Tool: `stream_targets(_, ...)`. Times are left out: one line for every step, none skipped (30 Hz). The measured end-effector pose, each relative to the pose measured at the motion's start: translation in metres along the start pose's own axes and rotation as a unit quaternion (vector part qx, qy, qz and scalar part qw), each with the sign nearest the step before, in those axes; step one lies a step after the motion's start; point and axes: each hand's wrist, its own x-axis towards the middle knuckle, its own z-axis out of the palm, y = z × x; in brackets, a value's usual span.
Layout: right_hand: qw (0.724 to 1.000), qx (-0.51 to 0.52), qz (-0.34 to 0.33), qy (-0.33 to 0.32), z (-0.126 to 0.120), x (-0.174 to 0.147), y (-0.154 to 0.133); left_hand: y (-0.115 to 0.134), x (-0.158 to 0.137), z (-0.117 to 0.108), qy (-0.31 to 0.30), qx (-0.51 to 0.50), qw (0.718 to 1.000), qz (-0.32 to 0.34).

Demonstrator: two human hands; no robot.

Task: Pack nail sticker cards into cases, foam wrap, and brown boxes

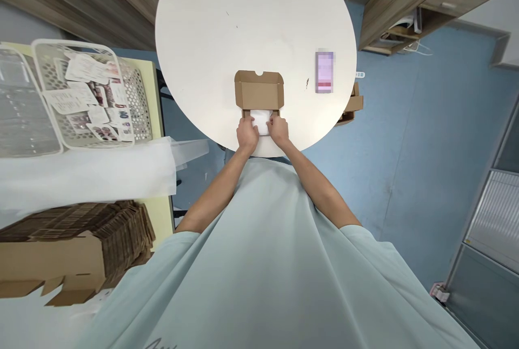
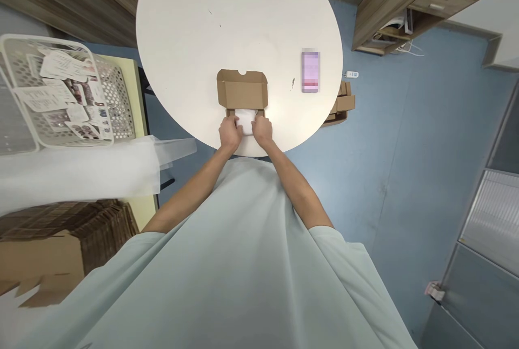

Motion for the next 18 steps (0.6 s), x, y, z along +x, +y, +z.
stream_targets(1.0, -0.008, 0.002, -0.002, 0.001, 0.0, -0.001, 0.0, 0.0, 0.002, -0.002, -0.006, 1.0, -0.004)
stream_targets(1.0, -0.016, 0.003, -0.004, 0.003, -0.001, -0.002, 0.0, -0.001, 0.004, -0.002, -0.012, 1.0, -0.006)
stream_targets(1.0, -0.022, 0.004, -0.006, 0.004, -0.001, -0.003, 0.001, -0.001, 0.005, -0.001, -0.017, 1.0, -0.008)
stream_targets(1.0, -0.028, 0.004, -0.008, 0.004, -0.001, -0.005, 0.001, -0.002, 0.006, -0.001, -0.02, 1.0, -0.007)
stream_targets(0.999, -0.032, 0.003, -0.01, 0.004, -0.002, -0.006, 0.001, -0.003, 0.006, -0.005, -0.018, 1.0, -0.004)
stream_targets(0.999, -0.036, 0.001, -0.012, 0.003, -0.003, -0.006, 0.002, -0.003, 0.004, -0.012, -0.011, 1.0, 0.002)
stream_targets(0.999, -0.039, -0.002, -0.013, 0.0, -0.003, -0.006, 0.002, -0.003, 0.001, -0.018, -0.002, 1.0, 0.012)
stream_targets(0.999, -0.037, -0.007, -0.01, -0.005, -0.004, -0.005, 0.002, -0.001, -0.004, -0.017, 0.007, 1.0, 0.022)
stream_targets(0.999, -0.031, -0.012, 0.0, -0.011, -0.005, -0.003, 0.002, 0.001, -0.011, -0.005, 0.01, 0.999, 0.031)
stream_targets(1.0, -0.018, -0.016, 0.017, -0.018, -0.005, 0.001, 0.001, 0.006, -0.018, 0.015, 0.006, 0.999, 0.038)
stream_targets(0.999, -0.001, -0.02, 0.042, -0.026, -0.004, 0.005, 0.0, 0.012, -0.027, 0.043, -0.006, 0.998, 0.041)
stream_targets(0.997, 0.02, -0.018, 0.072, -0.035, -0.002, 0.009, -0.001, 0.021, -0.036, 0.071, -0.026, 0.996, 0.037)
stream_targets(0.994, 0.041, -0.013, 0.104, -0.043, 0.002, 0.013, -0.003, 0.031, -0.044, 0.087, -0.049, 0.995, 0.03)
stream_targets(0.989, 0.06, -0.007, 0.132, -0.051, 0.007, 0.017, -0.004, 0.043, -0.051, 0.093, -0.073, 0.993, 0.024)
stream_targets(0.986, 0.079, -0.006, 0.149, -0.057, 0.014, 0.02, -0.005, 0.055, -0.057, 0.088, -0.097, 0.991, 0.018)
stream_targets(0.984, 0.099, -0.005, 0.15, -0.061, 0.022, 0.022, -0.006, 0.068, -0.06, 0.08, -0.12, 0.99, 0.007)
stream_targets(0.983, 0.119, -0.004, 0.14, -0.064, 0.031, 0.023, -0.006, 0.079, -0.062, 0.069, -0.139, 0.988, -0.003)
stream_targets(0.982, 0.139, -0.004, 0.125, -0.066, 0.039, 0.022, -0.007, 0.09, -0.063, 0.055, -0.154, 0.986, 0.001)
